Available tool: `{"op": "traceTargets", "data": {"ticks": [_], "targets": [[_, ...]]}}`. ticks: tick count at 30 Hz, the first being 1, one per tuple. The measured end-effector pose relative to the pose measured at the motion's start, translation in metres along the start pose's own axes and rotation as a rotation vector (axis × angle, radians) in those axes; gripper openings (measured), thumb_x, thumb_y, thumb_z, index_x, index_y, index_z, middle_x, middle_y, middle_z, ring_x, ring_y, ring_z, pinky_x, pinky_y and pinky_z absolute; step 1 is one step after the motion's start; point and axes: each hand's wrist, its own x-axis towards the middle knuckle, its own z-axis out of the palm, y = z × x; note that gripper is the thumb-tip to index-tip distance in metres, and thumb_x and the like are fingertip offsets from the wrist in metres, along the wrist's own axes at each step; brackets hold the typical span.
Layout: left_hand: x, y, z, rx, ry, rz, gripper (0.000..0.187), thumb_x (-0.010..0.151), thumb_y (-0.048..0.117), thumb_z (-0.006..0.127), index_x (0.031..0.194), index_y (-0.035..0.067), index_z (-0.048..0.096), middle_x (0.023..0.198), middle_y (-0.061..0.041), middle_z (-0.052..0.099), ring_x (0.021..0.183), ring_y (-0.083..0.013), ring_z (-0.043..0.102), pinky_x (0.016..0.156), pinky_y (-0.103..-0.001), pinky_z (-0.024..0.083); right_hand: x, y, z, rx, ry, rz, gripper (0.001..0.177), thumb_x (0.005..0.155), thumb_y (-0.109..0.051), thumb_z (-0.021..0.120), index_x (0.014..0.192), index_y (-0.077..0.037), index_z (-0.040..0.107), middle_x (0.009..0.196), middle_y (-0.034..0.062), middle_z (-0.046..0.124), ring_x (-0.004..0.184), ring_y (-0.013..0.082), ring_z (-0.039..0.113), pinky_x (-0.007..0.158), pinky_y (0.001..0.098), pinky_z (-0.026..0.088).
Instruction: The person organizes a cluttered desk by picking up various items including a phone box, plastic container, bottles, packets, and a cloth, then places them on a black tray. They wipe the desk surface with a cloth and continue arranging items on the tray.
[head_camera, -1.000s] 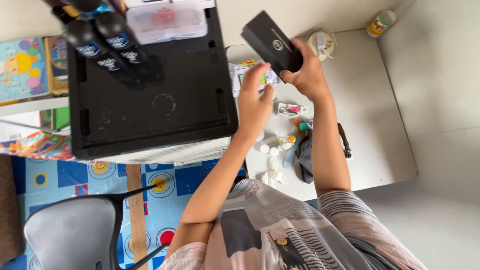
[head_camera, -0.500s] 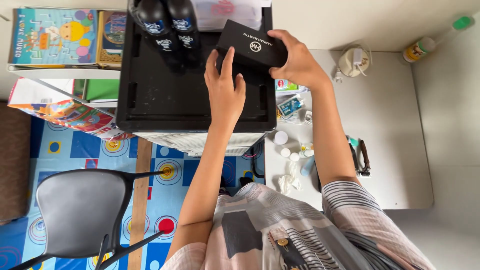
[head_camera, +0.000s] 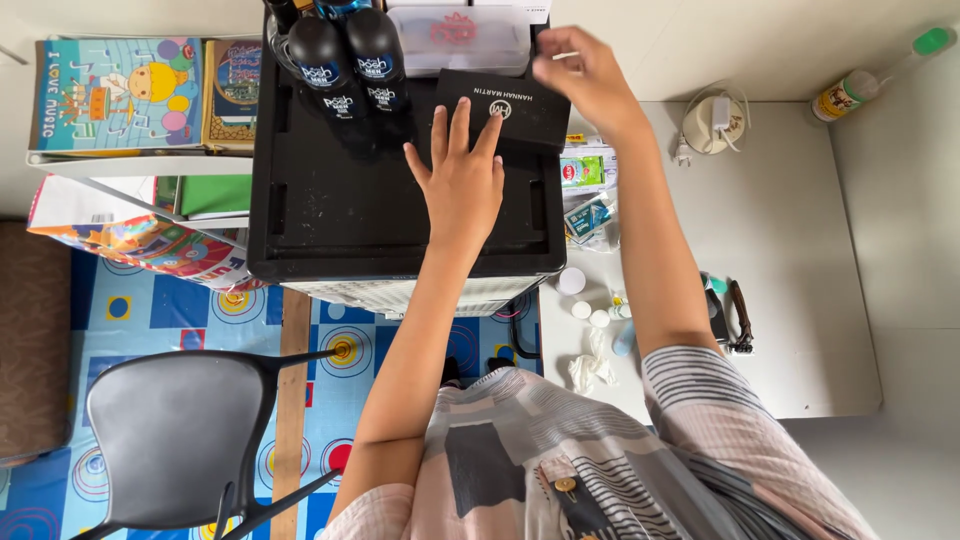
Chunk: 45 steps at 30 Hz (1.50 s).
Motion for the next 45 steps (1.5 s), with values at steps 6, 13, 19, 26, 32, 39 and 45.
{"op": "traceTargets", "data": {"ticks": [6, 13, 19, 26, 32, 39, 45], "targets": [[0.012, 0.020, 0.002, 0.000, -0.058, -0.060, 0.062, 0.082, 0.037, 0.085, 0.133, 0.016, 0.058, 0.164, -0.013, 0.030, 0.152, -0.0406, 0.025, 0.111, -0.079, 0.023, 0.061, 0.010, 0.026, -0.233, 0.288, 0.486, 0.055, 0.086, -0.071, 0.066, 0.080, -0.019, 0.051, 0.077, -0.0060, 0.054, 0.071, 0.0113, 0.048, 0.065, 0.0325, 0.038], [0.011, 0.026, 0.034, -0.003, 0.032, 0.113, 0.072, 0.086, 0.038, 0.085, 0.149, 0.026, 0.052, 0.164, -0.011, 0.033, 0.152, -0.0440, 0.026, 0.114, -0.071, 0.034, 0.061, -0.011, 0.021, -0.217, 0.099, 0.621, 0.124, 0.080, -0.080, 0.066, 0.157, 0.002, 0.014, 0.165, 0.0166, 0.024, 0.152, 0.0322, 0.030, 0.117, 0.0471, 0.037], [0.013, 0.025, 0.031, -0.074, 0.048, 0.083, 0.053, 0.097, 0.024, 0.075, 0.146, 0.025, 0.057, 0.162, -0.011, 0.033, 0.152, -0.0453, 0.024, 0.117, -0.071, 0.030, 0.053, -0.003, 0.013, -0.066, 0.163, 0.621, 0.048, 0.086, -0.058, 0.068, 0.099, -0.018, 0.043, 0.088, -0.0037, 0.049, 0.072, 0.0108, 0.043, 0.062, 0.0294, 0.039], [0.013, 0.026, 0.031, -0.048, 0.086, 0.099, 0.051, 0.093, 0.022, 0.078, 0.140, 0.024, 0.060, 0.158, -0.012, 0.038, 0.148, -0.0461, 0.029, 0.113, -0.074, 0.033, 0.056, 0.020, 0.023, -0.148, 0.232, 0.365, 0.059, 0.075, -0.059, 0.077, 0.111, -0.013, 0.066, 0.107, 0.0016, 0.060, 0.097, 0.0128, 0.062, 0.081, 0.0284, 0.050], [0.011, 0.014, 0.021, -0.113, 0.001, 0.161, 0.051, 0.094, 0.022, 0.076, 0.141, 0.022, 0.060, 0.158, -0.013, 0.036, 0.149, -0.0464, 0.025, 0.113, -0.076, 0.029, 0.042, -0.001, 0.023, -0.189, 0.056, 0.352, 0.086, 0.072, -0.056, 0.085, 0.143, -0.022, 0.051, 0.131, 0.0084, 0.042, 0.130, 0.0286, 0.047, 0.106, 0.0438, 0.046], [0.006, -0.001, 0.000, -0.201, -0.138, 0.252, 0.050, 0.098, 0.025, 0.070, 0.146, 0.021, 0.056, 0.162, -0.008, 0.031, 0.153, -0.0415, 0.020, 0.118, -0.071, 0.023, 0.023, 0.004, 0.011, -0.127, 0.100, 0.207, 0.059, 0.073, -0.040, 0.088, 0.106, -0.014, 0.046, 0.100, 0.0008, 0.052, 0.086, 0.0125, 0.049, 0.070, 0.0267, 0.043], [0.014, -0.001, -0.008, -0.300, -0.199, 0.243, 0.037, 0.100, 0.032, 0.068, 0.130, 0.013, 0.061, 0.159, -0.012, 0.034, 0.153, -0.0414, 0.015, 0.120, -0.069, 0.016, -0.026, 0.008, 0.004, -0.208, 0.309, 0.034, 0.057, 0.085, -0.056, 0.076, 0.114, -0.020, 0.043, 0.103, 0.0004, 0.054, 0.085, 0.0144, 0.046, 0.071, 0.0280, 0.039]]}}
